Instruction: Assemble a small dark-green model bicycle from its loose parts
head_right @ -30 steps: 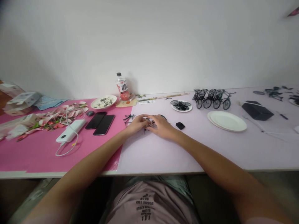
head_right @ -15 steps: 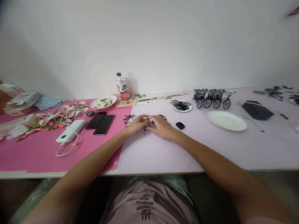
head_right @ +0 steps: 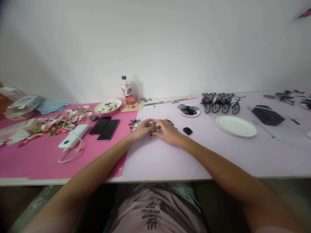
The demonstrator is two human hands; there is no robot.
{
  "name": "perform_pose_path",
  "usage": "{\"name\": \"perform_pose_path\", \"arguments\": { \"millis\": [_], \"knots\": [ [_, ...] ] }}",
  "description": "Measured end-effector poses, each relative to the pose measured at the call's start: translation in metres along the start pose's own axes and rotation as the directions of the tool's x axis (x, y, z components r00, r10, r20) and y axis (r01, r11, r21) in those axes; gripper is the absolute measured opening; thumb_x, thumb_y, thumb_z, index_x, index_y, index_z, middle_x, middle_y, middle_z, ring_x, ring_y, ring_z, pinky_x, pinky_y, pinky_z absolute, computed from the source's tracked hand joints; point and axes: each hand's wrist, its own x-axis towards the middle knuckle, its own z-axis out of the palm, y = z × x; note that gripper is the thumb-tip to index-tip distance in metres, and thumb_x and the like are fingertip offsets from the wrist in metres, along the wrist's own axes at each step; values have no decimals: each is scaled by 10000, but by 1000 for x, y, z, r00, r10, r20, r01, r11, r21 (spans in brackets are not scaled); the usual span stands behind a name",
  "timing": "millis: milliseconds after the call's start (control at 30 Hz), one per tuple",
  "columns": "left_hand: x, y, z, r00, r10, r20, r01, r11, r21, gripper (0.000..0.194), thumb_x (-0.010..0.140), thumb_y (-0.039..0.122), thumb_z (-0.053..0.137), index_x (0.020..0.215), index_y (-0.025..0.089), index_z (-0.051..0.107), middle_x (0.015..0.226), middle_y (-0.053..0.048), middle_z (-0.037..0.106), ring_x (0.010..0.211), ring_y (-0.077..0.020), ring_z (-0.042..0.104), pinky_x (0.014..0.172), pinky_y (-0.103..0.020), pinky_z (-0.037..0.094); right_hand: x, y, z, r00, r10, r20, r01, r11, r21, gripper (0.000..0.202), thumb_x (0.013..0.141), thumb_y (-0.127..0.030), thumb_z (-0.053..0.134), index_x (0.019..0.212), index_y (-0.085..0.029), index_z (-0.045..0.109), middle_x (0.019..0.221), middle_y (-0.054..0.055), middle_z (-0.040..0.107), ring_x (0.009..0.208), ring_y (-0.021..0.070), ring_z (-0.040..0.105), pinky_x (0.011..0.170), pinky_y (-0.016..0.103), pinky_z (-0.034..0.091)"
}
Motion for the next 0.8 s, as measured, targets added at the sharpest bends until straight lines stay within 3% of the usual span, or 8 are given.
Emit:
{"name": "perform_pose_path", "arguments": {
  "millis": [233,400,600,800],
  "knots": [
    [2,-3,-1,1000,17,10,-17,1000,6,361,794,167,740,1137,119,637,830,-76,775,609,-129,651,590,-232,461,0,-8,-3,1000,16,1,-16,999,48,507,961,-373,715,1434,-294,551,1310,124,609,1247,301,624,1037,555,573],
    [1,-1,1,1000,5,-17,-5,999,-32,330,819,172,728,1135,120,649,860,-89,779,733,-171,721,665,-257,518,0,-10,-3,1000,28,1,-28,998,65,500,958,-397,719,1423,-295,563,1329,122,600,1227,293,639,1041,547,577],
    [-1,1,1,1000,10,5,-10,1000,-8,350,808,162,726,1142,116,636,850,-81,780,621,-134,666,580,-232,469,1,-4,-1,1000,21,4,-22,998,56,533,954,-396,720,1445,-287,544,1342,132,581,1196,288,644,1024,550,583],
    [-3,5,1,1000,14,4,-14,1000,1,349,811,136,706,1153,109,638,829,-73,775,633,-139,678,591,-233,483,-2,-9,-5,999,24,21,-26,993,115,555,949,-410,719,1460,-328,520,1370,110,557,1186,268,658,1036,521,580]
  ]
}}
